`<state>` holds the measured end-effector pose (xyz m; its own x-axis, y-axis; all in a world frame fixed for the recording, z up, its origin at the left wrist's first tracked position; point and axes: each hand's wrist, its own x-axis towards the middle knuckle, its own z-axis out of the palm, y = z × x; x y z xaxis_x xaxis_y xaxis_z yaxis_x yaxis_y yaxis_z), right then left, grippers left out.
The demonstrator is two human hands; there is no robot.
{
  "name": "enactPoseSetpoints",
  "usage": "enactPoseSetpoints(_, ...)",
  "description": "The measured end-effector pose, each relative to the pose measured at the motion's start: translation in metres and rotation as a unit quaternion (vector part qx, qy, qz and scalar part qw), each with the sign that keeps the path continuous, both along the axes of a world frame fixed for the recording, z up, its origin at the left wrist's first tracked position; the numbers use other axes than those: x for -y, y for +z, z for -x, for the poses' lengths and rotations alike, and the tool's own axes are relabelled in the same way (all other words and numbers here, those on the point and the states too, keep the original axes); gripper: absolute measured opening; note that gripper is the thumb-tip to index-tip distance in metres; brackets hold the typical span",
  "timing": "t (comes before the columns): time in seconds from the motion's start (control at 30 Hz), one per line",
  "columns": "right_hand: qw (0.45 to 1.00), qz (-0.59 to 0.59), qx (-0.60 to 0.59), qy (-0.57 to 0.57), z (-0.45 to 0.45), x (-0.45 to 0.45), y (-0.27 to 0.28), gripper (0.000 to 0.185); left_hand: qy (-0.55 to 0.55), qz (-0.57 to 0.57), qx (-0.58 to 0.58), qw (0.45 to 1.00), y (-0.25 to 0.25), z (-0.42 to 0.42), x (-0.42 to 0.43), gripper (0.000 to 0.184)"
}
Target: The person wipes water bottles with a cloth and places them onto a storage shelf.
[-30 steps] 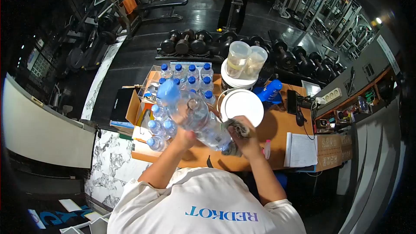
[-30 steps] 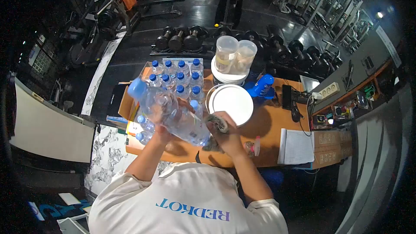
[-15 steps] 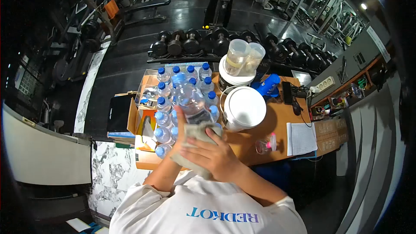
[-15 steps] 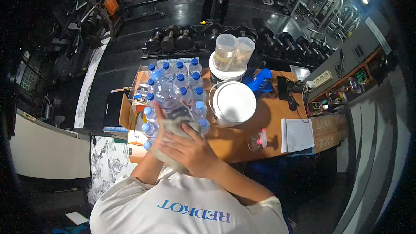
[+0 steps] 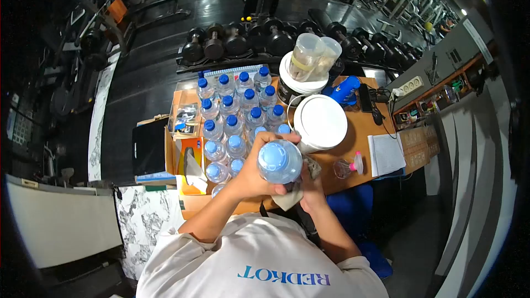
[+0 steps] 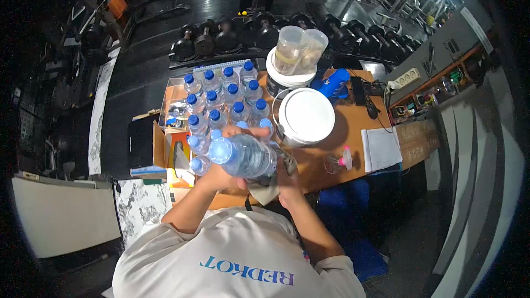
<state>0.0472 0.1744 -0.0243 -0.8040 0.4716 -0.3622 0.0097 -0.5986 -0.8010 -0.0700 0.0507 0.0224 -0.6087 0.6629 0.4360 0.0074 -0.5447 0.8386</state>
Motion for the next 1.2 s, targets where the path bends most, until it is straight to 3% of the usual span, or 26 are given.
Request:
enactPoseSetpoints(0.1,0.999,-0.029,0.020,0.035,-0.013,-0.004,-0.008,0.033,-0.090,0.073,0.059,0.992,-0.004,0.005,0.012,0.107)
enactPoseSetpoints(0.17,0.996,-0.079,0.028,0.041,-0.020,-0.005,-0.018,0.032,-0.083,0.097,0.023,0.992,-0.025,0.006,0.012,0.104)
enactPoseSetpoints(0.23,0.994,-0.105,0.020,0.033,-0.026,-0.004,-0.020,0.032,-0.095,-0.038,0.145,0.984,-0.034,0.001,0.007,0.101)
enactPoseSetpoints(0.3,0.950,-0.250,0.104,0.155,-0.033,-0.007,-0.014,0.032,-0.084,-0.075,0.194,0.975,-0.036,-0.004,0.007,0.099)
enactPoseSetpoints(0.37,0.941,-0.305,0.056,0.136,-0.032,-0.006,0.002,0.034,-0.070,-0.096,0.393,0.912,-0.038,0.000,0.010,0.094)
enactPoseSetpoints(0.43,0.876,-0.434,-0.034,0.207,-0.018,-0.008,0.063,0.042,-0.005,-0.129,0.437,0.890,-0.021,0.000,0.012,0.088)
enactPoseSetpoints(0.47,0.850,-0.487,-0.029,0.198,-0.016,-0.015,0.084,0.048,0.001,-0.122,0.418,0.900,-0.017,0.006,0.016,0.088)
enactPoseSetpoints(0.57,0.839,-0.534,-0.103,0.033,0.001,-0.035,0.109,0.046,0.044,-0.110,0.424,0.898,-0.011,0.011,0.019,0.089)
enactPoseSetpoints(0.63,0.860,-0.482,-0.168,-0.002,0.017,-0.028,0.142,0.043,0.022,-0.007,0.389,0.921,-0.009,0.004,0.021,0.090)
enactPoseSetpoints(0.67,0.791,-0.584,-0.178,0.027,0.025,-0.032,0.143,0.048,0.020,0.022,0.387,0.921,-0.018,0.000,0.019,0.092)
enactPoseSetpoints(0.7,0.660,-0.713,-0.232,0.049,0.038,-0.029,0.154,0.050,0.026,0.020,0.388,0.921,-0.012,-0.009,0.013,0.092)
enactPoseSetpoints(0.73,0.593,-0.760,-0.239,0.114,0.042,-0.015,0.167,0.054,0.091,0.013,0.400,0.912,0.000,-0.020,0.000,0.091)
enactPoseSetpoints(0.8,0.580,-0.730,-0.223,0.286,0.044,0.020,0.156,0.058,0.166,0.001,0.412,0.896,0.002,-0.031,-0.006,0.091)
enactPoseSetpoints(0.87,0.450,-0.808,-0.255,0.283,0.033,0.045,0.118,0.054,0.086,-0.128,0.443,0.883,-0.026,-0.025,0.009,0.088)
enactPoseSetpoints(0.9,0.440,-0.804,-0.271,0.294,0.024,0.042,0.113,0.054,0.049,-0.197,0.451,0.869,-0.036,-0.023,0.018,0.087)
enactPoseSetpoints(0.97,0.447,-0.708,-0.343,0.426,0.010,0.034,0.105,0.050,0.038,-0.283,0.450,0.846,-0.044,-0.026,0.032,0.086)
enactPoseSetpoints(1.03,0.422,-0.689,-0.394,0.438,0.005,0.013,0.094,0.047,0.304,-0.108,0.407,0.855,-0.030,-0.025,0.049,0.089)
enactPoseSetpoints(1.1,0.502,-0.589,-0.371,0.514,0.004,-0.013,0.092,0.044,0.356,-0.138,0.397,0.834,-0.001,-0.042,0.051,0.089)
enactPoseSetpoints(1.2,0.652,-0.477,-0.268,0.525,0.001,-0.057,0.072,0.038,0.417,-0.184,0.382,0.804,0.019,-0.069,0.063,0.090)
